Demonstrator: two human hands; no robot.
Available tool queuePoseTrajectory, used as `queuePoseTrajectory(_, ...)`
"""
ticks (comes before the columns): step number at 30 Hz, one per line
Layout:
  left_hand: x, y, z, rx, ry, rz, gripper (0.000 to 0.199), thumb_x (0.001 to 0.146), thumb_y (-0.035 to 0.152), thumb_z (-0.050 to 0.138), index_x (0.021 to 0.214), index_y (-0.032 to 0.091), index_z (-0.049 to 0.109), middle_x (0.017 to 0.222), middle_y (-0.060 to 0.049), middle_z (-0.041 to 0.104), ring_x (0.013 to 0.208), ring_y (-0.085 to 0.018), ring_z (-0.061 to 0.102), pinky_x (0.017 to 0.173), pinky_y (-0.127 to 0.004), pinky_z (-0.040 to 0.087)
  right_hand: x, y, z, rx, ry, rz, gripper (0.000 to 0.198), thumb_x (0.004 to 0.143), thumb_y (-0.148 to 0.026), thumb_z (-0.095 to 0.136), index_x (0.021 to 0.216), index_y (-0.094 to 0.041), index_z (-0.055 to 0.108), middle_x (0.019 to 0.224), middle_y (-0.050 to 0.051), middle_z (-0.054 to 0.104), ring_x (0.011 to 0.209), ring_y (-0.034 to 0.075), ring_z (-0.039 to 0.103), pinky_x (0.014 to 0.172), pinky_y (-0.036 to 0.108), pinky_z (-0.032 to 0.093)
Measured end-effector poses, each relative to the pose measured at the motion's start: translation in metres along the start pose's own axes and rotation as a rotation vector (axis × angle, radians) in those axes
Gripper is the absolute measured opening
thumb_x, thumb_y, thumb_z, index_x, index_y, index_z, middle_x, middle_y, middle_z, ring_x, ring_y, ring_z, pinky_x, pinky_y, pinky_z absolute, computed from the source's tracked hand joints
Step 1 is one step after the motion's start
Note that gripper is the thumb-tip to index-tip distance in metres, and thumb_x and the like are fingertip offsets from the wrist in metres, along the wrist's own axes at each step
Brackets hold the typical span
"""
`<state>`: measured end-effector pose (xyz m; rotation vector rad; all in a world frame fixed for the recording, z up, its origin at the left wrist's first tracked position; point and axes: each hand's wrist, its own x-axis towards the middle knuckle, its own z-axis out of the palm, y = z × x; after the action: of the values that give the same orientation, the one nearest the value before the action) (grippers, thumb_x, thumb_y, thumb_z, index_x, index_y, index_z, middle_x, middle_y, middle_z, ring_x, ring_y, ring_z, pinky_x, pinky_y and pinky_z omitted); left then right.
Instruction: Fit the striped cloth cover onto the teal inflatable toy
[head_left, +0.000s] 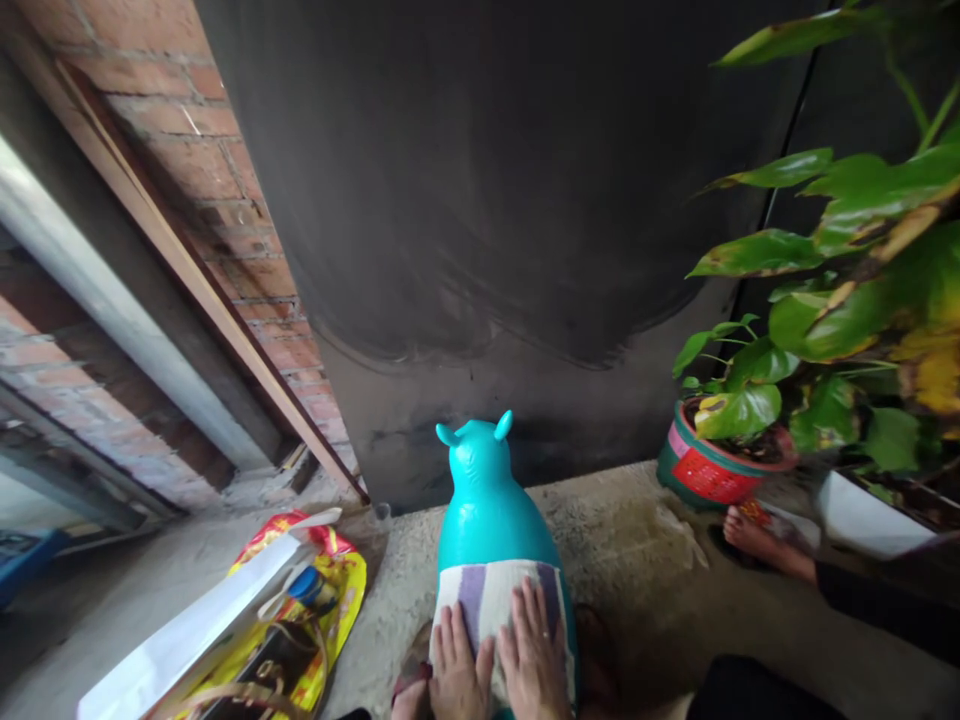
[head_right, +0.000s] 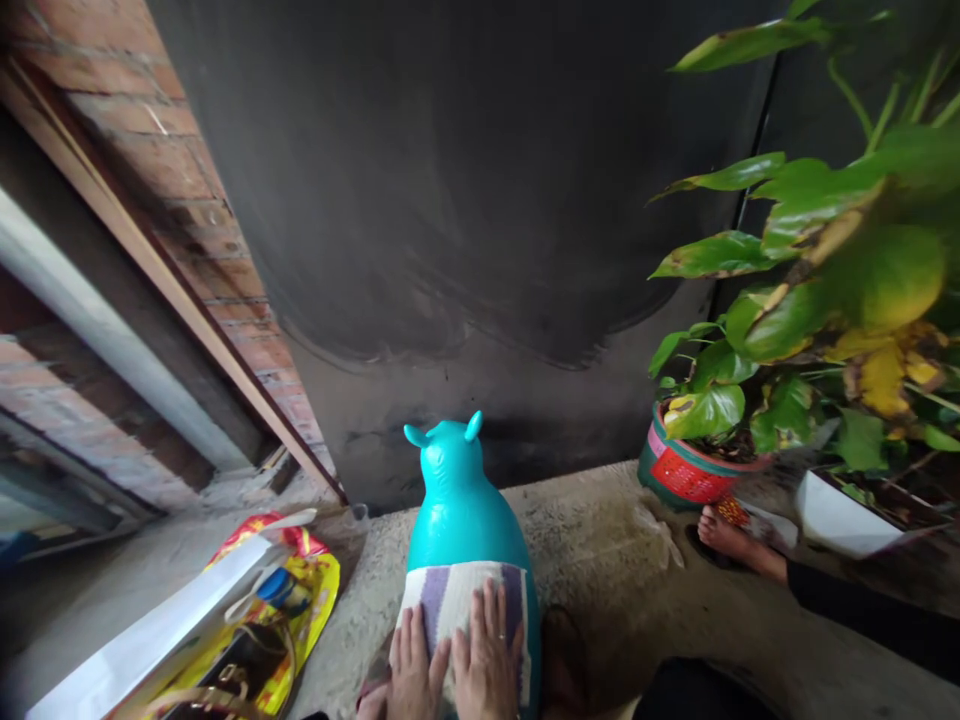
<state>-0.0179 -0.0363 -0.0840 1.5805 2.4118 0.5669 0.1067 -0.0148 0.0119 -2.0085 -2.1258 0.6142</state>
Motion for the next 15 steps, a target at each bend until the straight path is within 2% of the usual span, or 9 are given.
queuePoseTrajectory(3, -0.010, 0.014, -0.008, 0.079, -0.117, -0.067, 0.071, 0.088, 0.048, 0.038, 0.146, 0.007, 0.036, 0.155, -0.015, 0.033, 0.143, -0.035, 0.031, 0.112, -0.051, 0.038, 0.004, -0.001, 0.002, -0.072, -0.033, 0.132, 0.061, 0.093, -0.046, 0.030, 0.142, -0.011, 0.033, 0.153, 0.013, 0.027, 0.142, 0.026, 0.029, 0.112, 0.045, 0.041)
queuePoseTrajectory(7, -0.006, 0.025, -0.020, 0.114, -0.163, -0.128, 0.068, 0.087, 0.043, 0.041, 0.145, 0.006, 0.037, 0.156, -0.015, 0.031, 0.146, -0.035, 0.024, 0.117, -0.050, 0.030, 0.022, -0.011, 0.010, -0.125, 0.007, 0.195, 0.065, 0.090, -0.051, 0.035, 0.145, -0.019, 0.027, 0.156, 0.013, 0.020, 0.145, 0.031, 0.022, 0.112, 0.060, 0.036)
queuePoseTrajectory(10, 0.014, 0.033, -0.029, 0.101, -0.203, -0.135, 0.065, 0.087, 0.043, 0.041, 0.147, 0.016, 0.036, 0.157, -0.009, 0.030, 0.148, -0.033, 0.018, 0.115, -0.055, 0.032, 0.046, -0.017, 0.007, -0.161, 0.070, 0.156, 0.062, 0.091, -0.047, 0.031, 0.147, -0.021, 0.023, 0.158, 0.011, 0.014, 0.147, 0.032, 0.018, 0.113, 0.065, 0.029)
queuePoseTrajectory(12, 0.034, 0.041, -0.035, 0.099, -0.234, -0.147, 0.062, 0.090, 0.042, 0.036, 0.148, 0.022, 0.031, 0.160, -0.006, 0.024, 0.149, -0.032, 0.015, 0.111, -0.061, 0.033, 0.065, -0.020, 0.003, -0.172, 0.080, 0.124, 0.061, 0.092, -0.045, 0.028, 0.147, -0.019, 0.023, 0.158, 0.013, 0.014, 0.147, 0.032, 0.018, 0.114, 0.064, 0.028)
queuePoseTrajectory(15, 0.065, 0.051, -0.040, 0.089, -0.282, -0.163, 0.061, 0.091, 0.041, 0.031, 0.150, 0.025, 0.024, 0.161, -0.005, 0.015, 0.149, -0.030, 0.012, 0.109, -0.067, 0.031, 0.100, -0.023, -0.002, -0.154, 0.071, 0.081, 0.061, 0.093, -0.045, 0.025, 0.147, -0.017, 0.020, 0.158, 0.015, 0.013, 0.147, 0.031, 0.017, 0.114, 0.063, 0.027)
